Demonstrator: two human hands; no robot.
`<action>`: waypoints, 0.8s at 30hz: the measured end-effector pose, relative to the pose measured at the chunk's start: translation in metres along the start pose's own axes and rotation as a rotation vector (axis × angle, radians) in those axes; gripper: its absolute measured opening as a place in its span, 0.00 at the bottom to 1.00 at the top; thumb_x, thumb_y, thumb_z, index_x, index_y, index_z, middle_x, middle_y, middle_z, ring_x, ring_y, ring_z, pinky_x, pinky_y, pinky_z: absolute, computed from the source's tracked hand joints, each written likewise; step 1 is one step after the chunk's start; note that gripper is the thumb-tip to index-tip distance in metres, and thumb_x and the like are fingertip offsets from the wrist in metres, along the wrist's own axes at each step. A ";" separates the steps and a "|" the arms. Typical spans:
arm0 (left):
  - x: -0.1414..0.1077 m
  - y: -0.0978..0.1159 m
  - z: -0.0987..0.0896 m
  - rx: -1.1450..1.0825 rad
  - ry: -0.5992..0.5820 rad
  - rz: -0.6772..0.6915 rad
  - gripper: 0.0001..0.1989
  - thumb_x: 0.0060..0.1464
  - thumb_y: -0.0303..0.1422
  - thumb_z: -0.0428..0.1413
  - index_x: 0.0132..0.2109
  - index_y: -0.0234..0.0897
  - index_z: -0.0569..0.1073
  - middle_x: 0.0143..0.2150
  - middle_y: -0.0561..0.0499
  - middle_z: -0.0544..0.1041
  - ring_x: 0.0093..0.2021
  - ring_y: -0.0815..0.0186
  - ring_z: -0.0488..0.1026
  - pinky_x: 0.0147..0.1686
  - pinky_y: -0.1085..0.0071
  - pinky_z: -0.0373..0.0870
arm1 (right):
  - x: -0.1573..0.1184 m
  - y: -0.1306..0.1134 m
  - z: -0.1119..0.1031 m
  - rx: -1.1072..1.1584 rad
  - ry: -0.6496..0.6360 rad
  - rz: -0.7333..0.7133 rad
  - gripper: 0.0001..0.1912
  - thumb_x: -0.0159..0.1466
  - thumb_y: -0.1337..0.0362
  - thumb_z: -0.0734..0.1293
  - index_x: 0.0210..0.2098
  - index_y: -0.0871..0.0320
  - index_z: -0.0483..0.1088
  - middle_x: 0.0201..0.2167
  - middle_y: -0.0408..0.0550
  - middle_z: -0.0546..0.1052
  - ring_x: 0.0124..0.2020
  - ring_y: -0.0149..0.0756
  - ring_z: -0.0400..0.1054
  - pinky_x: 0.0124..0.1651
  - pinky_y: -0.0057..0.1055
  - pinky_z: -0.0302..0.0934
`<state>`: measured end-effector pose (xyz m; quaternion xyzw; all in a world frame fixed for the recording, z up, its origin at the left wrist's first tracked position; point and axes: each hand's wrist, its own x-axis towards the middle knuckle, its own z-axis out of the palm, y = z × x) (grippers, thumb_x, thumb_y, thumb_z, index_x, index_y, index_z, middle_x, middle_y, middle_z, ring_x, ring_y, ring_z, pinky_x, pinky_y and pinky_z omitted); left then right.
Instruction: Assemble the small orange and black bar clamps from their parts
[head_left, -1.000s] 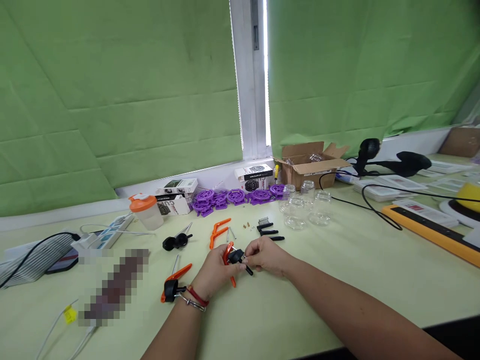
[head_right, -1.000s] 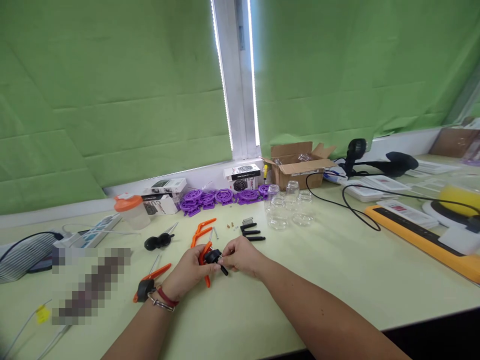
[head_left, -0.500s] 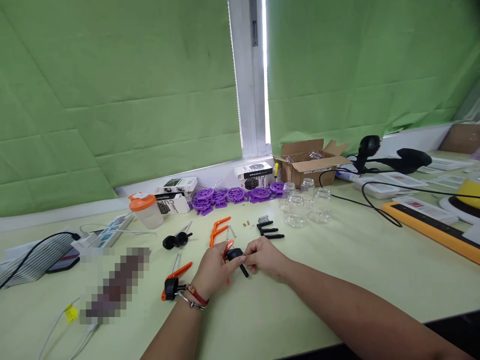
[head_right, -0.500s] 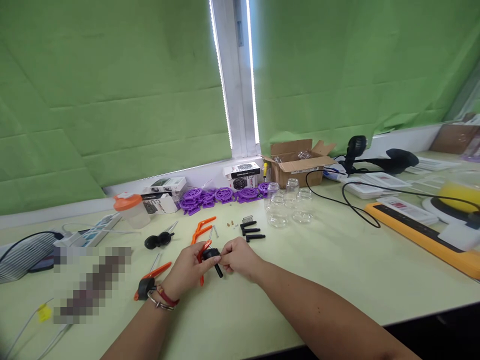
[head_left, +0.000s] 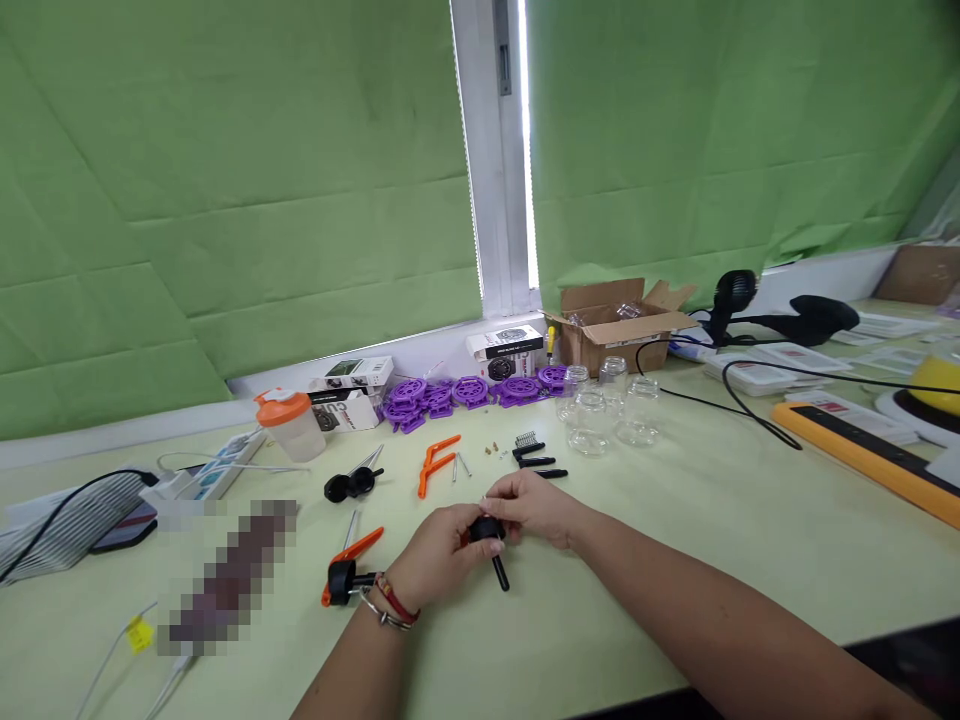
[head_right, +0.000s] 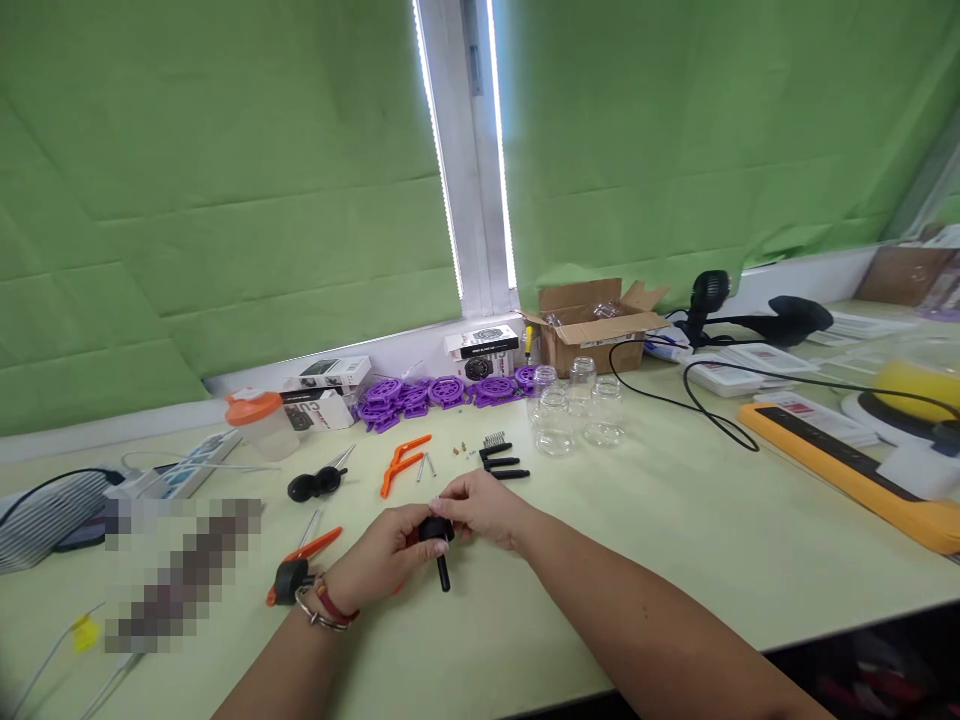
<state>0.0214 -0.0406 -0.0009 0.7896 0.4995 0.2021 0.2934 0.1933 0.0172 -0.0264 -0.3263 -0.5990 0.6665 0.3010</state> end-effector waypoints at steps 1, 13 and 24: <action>-0.001 0.001 0.000 0.015 -0.029 0.018 0.16 0.51 0.43 0.51 0.39 0.36 0.73 0.28 0.53 0.69 0.27 0.70 0.60 0.28 0.75 0.58 | 0.001 0.001 0.001 -0.016 0.002 0.021 0.16 0.49 0.55 0.71 0.25 0.64 0.71 0.17 0.42 0.69 0.17 0.23 0.58 0.18 0.22 0.54; -0.009 0.002 -0.013 -0.251 -0.038 0.100 0.15 0.46 0.40 0.58 0.39 0.35 0.73 0.31 0.51 0.70 0.31 0.69 0.64 0.33 0.73 0.62 | 0.044 0.008 -0.007 -0.617 0.450 -0.214 0.04 0.58 0.69 0.60 0.32 0.60 0.66 0.26 0.46 0.72 0.27 0.31 0.68 0.31 0.28 0.60; -0.001 -0.034 -0.029 -0.744 0.329 -0.285 0.14 0.44 0.39 0.58 0.36 0.33 0.71 0.24 0.57 0.61 0.19 0.77 0.53 0.18 0.78 0.50 | 0.071 -0.001 0.011 -1.347 0.304 -0.122 0.12 0.55 0.75 0.60 0.35 0.60 0.71 0.36 0.53 0.75 0.38 0.39 0.69 0.37 0.29 0.57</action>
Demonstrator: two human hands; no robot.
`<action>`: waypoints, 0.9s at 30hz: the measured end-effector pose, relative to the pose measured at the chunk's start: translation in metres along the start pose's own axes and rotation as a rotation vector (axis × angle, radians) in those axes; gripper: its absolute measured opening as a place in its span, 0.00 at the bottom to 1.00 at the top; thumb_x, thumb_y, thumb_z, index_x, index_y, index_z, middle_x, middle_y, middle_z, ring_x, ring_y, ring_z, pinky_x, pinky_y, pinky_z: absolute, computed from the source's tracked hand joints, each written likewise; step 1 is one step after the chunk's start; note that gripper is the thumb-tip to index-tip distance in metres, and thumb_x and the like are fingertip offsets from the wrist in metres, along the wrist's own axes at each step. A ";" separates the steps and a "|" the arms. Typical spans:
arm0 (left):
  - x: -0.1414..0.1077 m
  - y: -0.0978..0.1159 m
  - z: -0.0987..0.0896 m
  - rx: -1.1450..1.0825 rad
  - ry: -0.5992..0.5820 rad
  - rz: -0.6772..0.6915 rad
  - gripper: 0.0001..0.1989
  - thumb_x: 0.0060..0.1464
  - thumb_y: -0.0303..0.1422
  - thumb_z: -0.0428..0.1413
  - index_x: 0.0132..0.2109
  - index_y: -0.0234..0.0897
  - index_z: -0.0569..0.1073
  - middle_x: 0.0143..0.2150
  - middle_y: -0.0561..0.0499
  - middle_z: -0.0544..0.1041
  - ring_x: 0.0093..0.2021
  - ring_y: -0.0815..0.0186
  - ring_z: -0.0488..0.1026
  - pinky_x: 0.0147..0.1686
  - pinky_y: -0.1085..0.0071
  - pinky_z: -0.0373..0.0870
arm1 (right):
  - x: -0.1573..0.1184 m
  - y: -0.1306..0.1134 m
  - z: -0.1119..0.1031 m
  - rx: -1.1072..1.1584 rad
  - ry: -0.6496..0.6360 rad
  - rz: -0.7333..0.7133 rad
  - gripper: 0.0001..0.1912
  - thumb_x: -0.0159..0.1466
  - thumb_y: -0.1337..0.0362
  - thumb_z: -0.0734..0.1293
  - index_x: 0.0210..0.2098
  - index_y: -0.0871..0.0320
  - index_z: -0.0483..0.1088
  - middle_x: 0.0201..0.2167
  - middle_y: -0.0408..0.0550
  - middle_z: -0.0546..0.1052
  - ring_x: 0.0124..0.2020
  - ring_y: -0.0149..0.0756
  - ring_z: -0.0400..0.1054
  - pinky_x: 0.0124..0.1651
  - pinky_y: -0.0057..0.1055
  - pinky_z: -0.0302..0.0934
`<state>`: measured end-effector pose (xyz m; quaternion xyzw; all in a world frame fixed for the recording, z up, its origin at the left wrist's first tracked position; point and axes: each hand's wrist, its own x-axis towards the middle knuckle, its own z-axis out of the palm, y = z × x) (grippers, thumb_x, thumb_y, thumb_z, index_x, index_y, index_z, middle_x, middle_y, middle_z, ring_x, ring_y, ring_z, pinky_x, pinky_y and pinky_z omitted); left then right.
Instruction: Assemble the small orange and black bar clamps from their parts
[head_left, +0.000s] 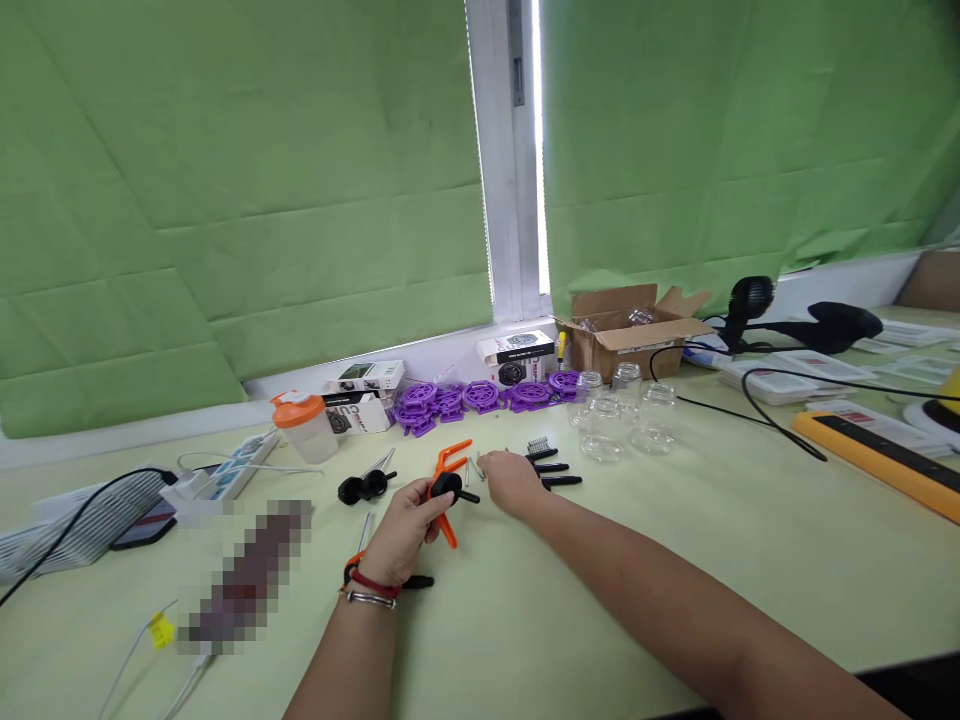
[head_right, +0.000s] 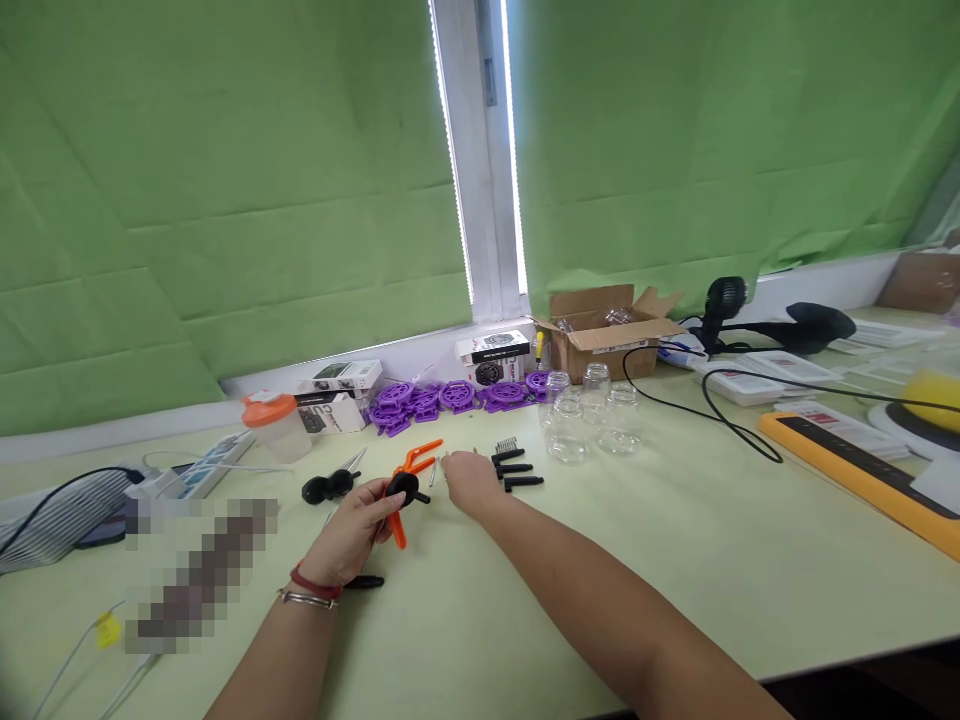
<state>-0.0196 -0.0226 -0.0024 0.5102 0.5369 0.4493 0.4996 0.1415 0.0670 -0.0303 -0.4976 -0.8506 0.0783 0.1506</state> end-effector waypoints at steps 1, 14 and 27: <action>0.000 0.000 0.000 -0.009 -0.004 0.004 0.14 0.43 0.38 0.59 0.36 0.33 0.71 0.24 0.57 0.61 0.20 0.77 0.54 0.18 0.78 0.51 | -0.002 -0.001 -0.002 0.100 0.027 0.012 0.11 0.57 0.72 0.60 0.36 0.59 0.71 0.36 0.53 0.75 0.39 0.38 0.69 0.37 0.29 0.57; -0.006 0.003 0.010 0.053 -0.229 0.020 0.16 0.42 0.29 0.58 0.42 0.35 0.71 0.30 0.54 0.70 0.25 0.73 0.64 0.27 0.73 0.63 | -0.045 0.015 -0.035 1.383 -0.175 0.244 0.16 0.51 0.54 0.68 0.32 0.61 0.67 0.24 0.42 0.70 0.16 0.22 0.58 0.16 0.22 0.49; 0.014 -0.016 -0.009 0.754 0.304 0.279 0.05 0.47 0.34 0.52 0.31 0.38 0.67 0.32 0.50 0.71 0.34 0.63 0.68 0.36 0.66 0.65 | -0.051 0.050 -0.042 1.578 0.125 0.367 0.16 0.49 0.56 0.70 0.30 0.61 0.66 0.22 0.42 0.67 0.18 0.23 0.58 0.18 0.23 0.50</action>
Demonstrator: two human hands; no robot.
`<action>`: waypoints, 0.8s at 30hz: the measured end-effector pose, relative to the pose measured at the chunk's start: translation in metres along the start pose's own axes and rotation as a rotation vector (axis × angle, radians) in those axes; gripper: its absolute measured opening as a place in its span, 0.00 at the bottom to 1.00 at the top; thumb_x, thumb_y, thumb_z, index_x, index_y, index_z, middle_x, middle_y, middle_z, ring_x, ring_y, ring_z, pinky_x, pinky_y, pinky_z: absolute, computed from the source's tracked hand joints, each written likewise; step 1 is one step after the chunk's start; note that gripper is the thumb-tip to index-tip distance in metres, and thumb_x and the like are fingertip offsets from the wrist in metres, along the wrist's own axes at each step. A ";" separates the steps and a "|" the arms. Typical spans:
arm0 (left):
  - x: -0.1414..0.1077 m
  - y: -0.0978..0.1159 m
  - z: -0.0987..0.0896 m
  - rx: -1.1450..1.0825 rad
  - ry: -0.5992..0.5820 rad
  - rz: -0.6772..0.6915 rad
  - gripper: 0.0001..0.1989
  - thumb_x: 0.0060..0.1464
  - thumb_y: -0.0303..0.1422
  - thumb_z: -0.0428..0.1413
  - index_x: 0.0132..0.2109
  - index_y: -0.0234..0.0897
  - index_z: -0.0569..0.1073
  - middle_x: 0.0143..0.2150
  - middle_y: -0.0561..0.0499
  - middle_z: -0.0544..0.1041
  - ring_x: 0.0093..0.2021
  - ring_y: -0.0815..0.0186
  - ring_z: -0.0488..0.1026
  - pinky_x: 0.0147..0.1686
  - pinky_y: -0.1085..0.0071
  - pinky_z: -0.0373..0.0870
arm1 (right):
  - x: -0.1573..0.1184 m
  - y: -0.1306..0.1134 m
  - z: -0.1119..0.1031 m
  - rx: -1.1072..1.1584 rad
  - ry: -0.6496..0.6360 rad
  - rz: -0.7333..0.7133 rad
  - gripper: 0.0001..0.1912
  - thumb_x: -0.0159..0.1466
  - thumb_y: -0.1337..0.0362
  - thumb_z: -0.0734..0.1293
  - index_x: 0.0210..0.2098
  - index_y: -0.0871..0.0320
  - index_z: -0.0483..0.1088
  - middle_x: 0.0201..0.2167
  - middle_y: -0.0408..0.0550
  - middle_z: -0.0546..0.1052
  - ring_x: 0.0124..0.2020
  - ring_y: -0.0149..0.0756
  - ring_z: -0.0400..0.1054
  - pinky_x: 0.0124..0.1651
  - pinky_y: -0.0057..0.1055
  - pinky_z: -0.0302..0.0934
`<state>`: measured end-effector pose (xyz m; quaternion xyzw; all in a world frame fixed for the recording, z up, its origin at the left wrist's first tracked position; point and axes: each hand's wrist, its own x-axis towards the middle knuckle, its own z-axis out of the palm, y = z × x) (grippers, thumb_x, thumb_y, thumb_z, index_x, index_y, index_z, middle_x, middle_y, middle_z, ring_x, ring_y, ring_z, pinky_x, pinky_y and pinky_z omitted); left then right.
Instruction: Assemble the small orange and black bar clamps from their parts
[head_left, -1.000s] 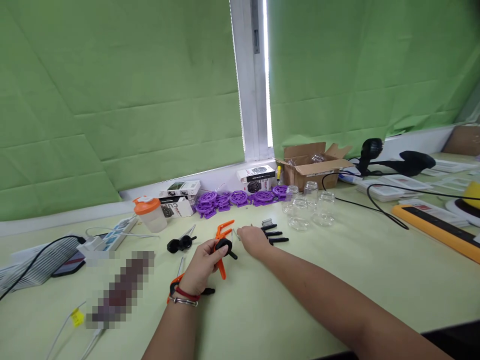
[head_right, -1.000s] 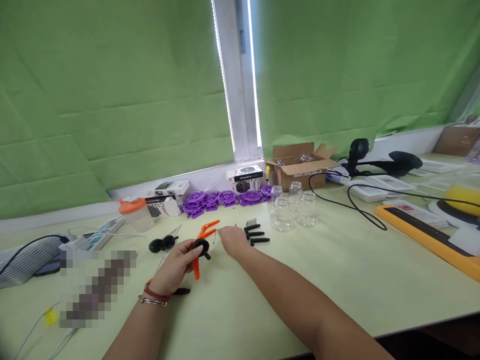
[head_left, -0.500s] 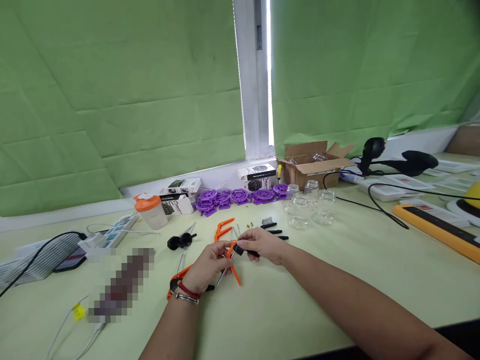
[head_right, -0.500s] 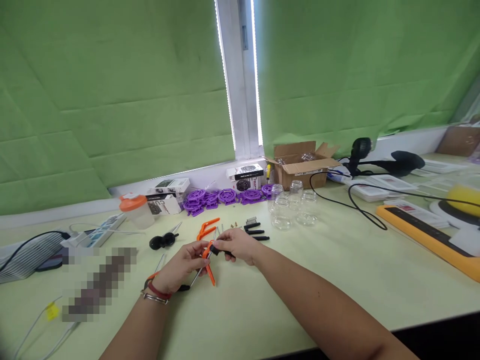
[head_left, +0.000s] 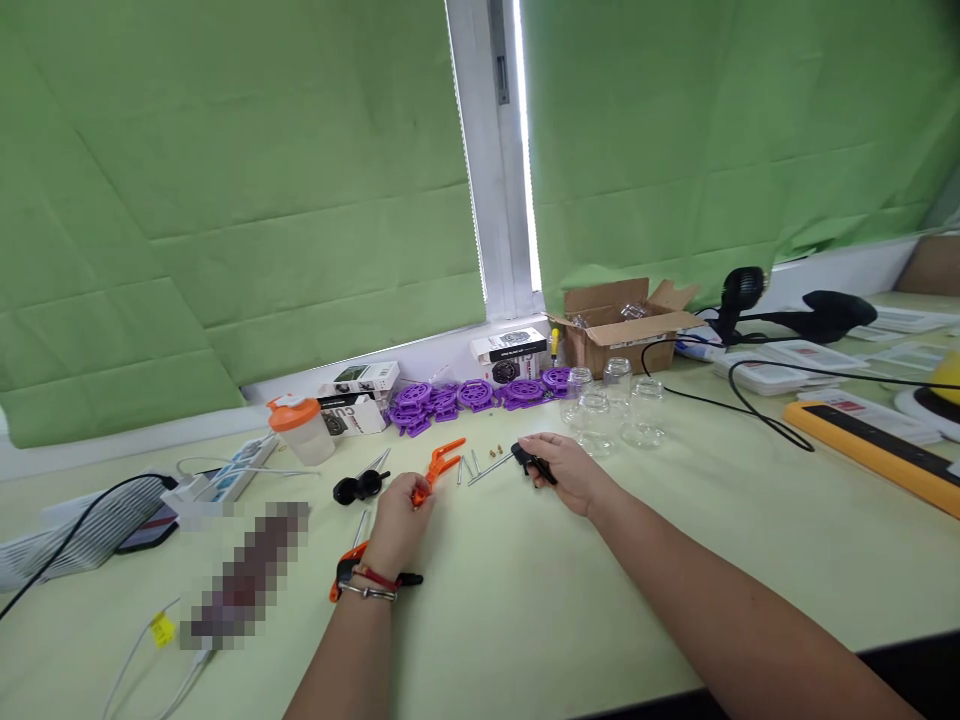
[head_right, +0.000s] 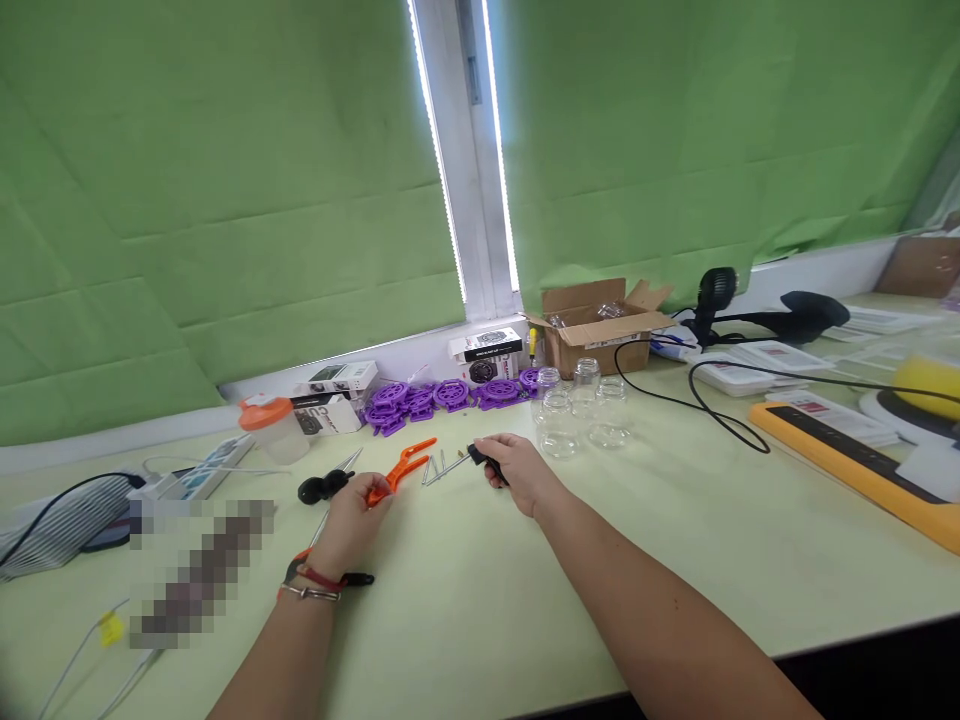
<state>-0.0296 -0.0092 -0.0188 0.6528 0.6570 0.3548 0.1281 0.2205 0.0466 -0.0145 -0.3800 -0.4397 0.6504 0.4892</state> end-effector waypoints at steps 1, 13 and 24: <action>-0.001 0.001 0.003 0.064 -0.037 0.058 0.05 0.48 0.33 0.51 0.33 0.38 0.68 0.34 0.49 0.72 0.35 0.62 0.69 0.37 0.65 0.65 | 0.000 0.001 0.001 -0.009 -0.013 -0.002 0.16 0.49 0.56 0.70 0.30 0.61 0.66 0.23 0.42 0.68 0.18 0.23 0.58 0.18 0.23 0.51; 0.002 0.003 0.022 0.533 -0.109 0.167 0.17 0.50 0.34 0.52 0.48 0.35 0.71 0.60 0.39 0.61 0.59 0.48 0.55 0.55 0.50 0.51 | -0.005 0.005 0.007 -0.076 -0.066 0.004 0.18 0.49 0.54 0.70 0.32 0.62 0.68 0.24 0.43 0.69 0.20 0.24 0.59 0.21 0.24 0.53; -0.029 0.053 0.014 -0.266 -0.088 0.267 0.25 0.51 0.39 0.54 0.57 0.43 0.62 0.52 0.44 0.67 0.46 0.61 0.68 0.41 0.65 0.68 | -0.035 0.014 0.038 -0.543 -0.440 -0.600 0.23 0.56 0.69 0.64 0.52 0.54 0.63 0.50 0.51 0.68 0.49 0.37 0.64 0.53 0.37 0.58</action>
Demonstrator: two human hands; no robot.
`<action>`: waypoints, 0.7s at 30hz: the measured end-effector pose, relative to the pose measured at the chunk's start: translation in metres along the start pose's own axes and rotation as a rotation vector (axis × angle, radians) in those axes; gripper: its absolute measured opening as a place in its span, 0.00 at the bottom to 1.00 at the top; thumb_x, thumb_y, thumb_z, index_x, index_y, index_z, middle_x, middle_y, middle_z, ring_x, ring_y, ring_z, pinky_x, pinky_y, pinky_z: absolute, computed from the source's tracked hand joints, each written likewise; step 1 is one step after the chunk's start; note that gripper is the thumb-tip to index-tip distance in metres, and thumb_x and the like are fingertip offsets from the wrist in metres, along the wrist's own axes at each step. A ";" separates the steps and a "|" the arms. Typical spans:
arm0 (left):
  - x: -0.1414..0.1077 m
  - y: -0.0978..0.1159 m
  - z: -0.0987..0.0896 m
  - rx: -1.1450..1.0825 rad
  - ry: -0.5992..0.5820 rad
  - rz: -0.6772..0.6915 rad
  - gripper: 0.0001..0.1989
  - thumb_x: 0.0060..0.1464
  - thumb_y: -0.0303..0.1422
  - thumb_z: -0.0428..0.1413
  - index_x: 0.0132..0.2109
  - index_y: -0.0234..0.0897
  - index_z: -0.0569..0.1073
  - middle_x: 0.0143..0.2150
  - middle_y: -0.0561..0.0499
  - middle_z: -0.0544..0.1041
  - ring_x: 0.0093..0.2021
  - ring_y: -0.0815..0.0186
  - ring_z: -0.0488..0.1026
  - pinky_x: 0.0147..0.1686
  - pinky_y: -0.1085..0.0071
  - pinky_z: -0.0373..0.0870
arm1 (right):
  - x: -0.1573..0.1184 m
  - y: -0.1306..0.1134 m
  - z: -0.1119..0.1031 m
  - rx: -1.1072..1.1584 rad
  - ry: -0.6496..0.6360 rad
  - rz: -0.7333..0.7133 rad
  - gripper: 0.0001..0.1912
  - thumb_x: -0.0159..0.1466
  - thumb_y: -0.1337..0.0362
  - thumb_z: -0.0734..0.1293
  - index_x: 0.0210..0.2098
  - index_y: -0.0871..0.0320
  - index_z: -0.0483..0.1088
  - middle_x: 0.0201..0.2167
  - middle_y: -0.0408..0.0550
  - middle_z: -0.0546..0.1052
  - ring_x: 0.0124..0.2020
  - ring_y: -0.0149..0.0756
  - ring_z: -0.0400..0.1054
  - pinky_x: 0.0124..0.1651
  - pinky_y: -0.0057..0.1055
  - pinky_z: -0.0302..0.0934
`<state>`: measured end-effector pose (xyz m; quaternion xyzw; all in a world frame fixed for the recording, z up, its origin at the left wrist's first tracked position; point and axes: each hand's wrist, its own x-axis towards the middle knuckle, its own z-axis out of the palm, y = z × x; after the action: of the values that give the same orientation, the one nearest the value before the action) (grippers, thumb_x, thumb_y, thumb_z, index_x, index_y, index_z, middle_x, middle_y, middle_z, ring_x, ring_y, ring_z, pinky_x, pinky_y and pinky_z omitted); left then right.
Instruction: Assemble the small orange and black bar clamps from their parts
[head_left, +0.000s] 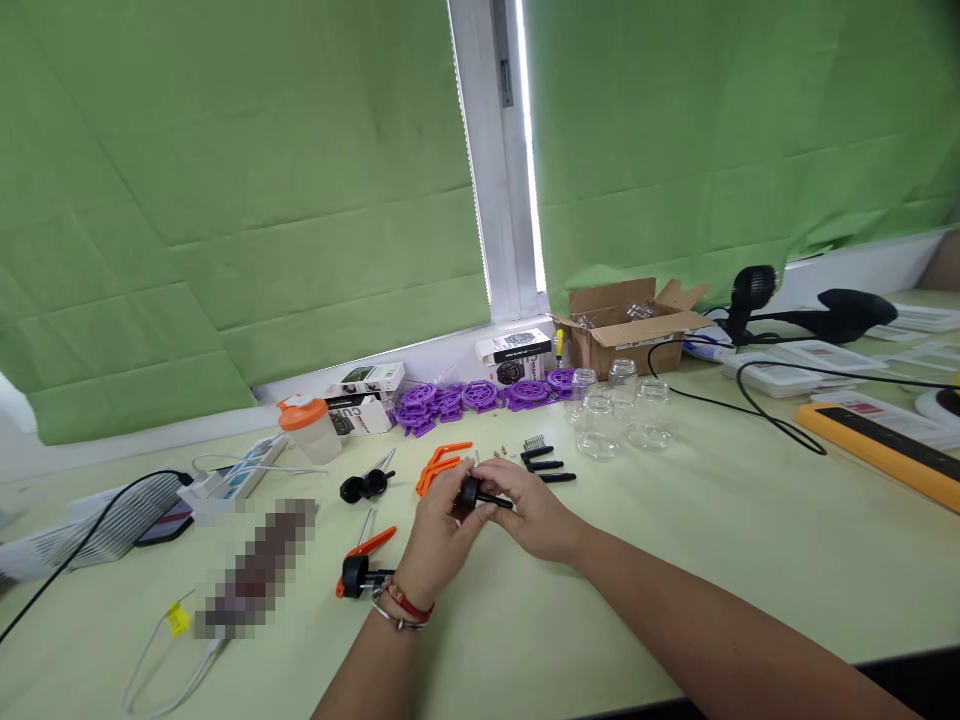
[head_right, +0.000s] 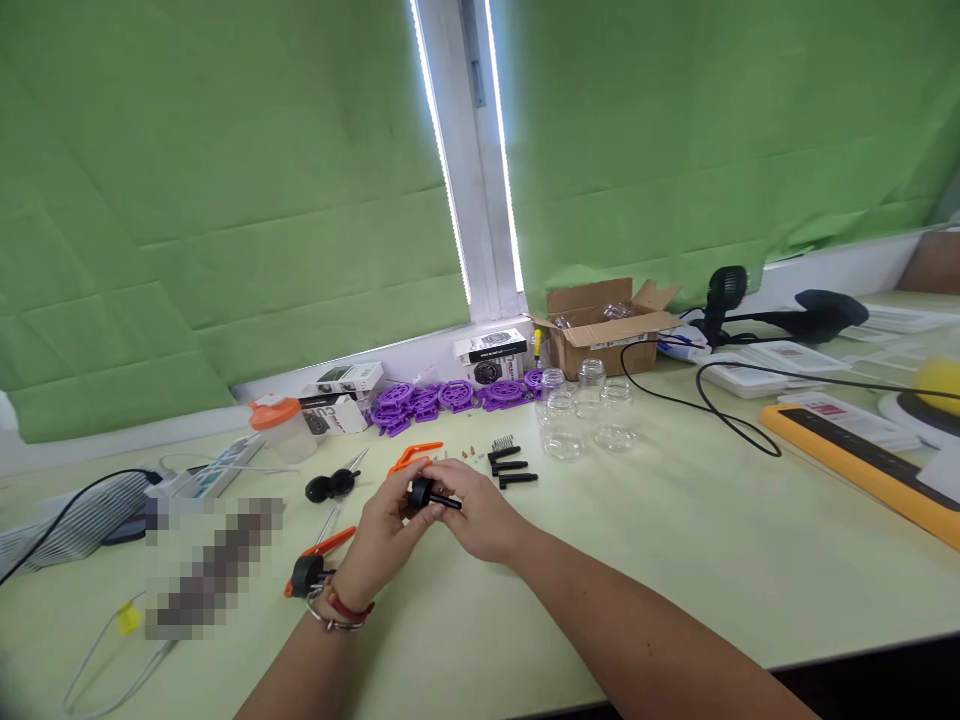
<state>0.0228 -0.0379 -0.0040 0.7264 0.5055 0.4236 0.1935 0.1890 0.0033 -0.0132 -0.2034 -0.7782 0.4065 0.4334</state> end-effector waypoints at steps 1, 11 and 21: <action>0.002 -0.002 -0.004 0.021 0.020 0.012 0.22 0.52 0.37 0.53 0.55 0.43 0.64 0.51 0.44 0.67 0.48 0.60 0.67 0.43 0.64 0.67 | -0.001 -0.001 0.001 -0.013 -0.022 -0.012 0.25 0.57 0.70 0.62 0.55 0.53 0.61 0.52 0.51 0.67 0.51 0.37 0.63 0.54 0.37 0.57; 0.061 -0.059 -0.074 0.560 0.165 -0.218 0.12 0.52 0.36 0.50 0.43 0.37 0.65 0.42 0.45 0.70 0.42 0.61 0.68 0.43 0.65 0.64 | -0.005 0.012 -0.001 -0.227 -0.094 0.046 0.21 0.59 0.69 0.60 0.51 0.54 0.66 0.57 0.52 0.63 0.50 0.37 0.65 0.48 0.35 0.63; 0.074 -0.108 -0.081 0.796 0.013 -0.543 0.11 0.46 0.37 0.54 0.36 0.36 0.67 0.37 0.43 0.74 0.37 0.58 0.71 0.32 0.69 0.62 | -0.006 0.011 -0.005 -0.312 -0.136 0.127 0.16 0.60 0.65 0.61 0.47 0.54 0.69 0.57 0.49 0.64 0.40 0.33 0.68 0.46 0.33 0.64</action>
<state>-0.0949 0.0611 -0.0033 0.5829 0.8011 0.1361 0.0010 0.1960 0.0082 -0.0241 -0.2891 -0.8449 0.3203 0.3164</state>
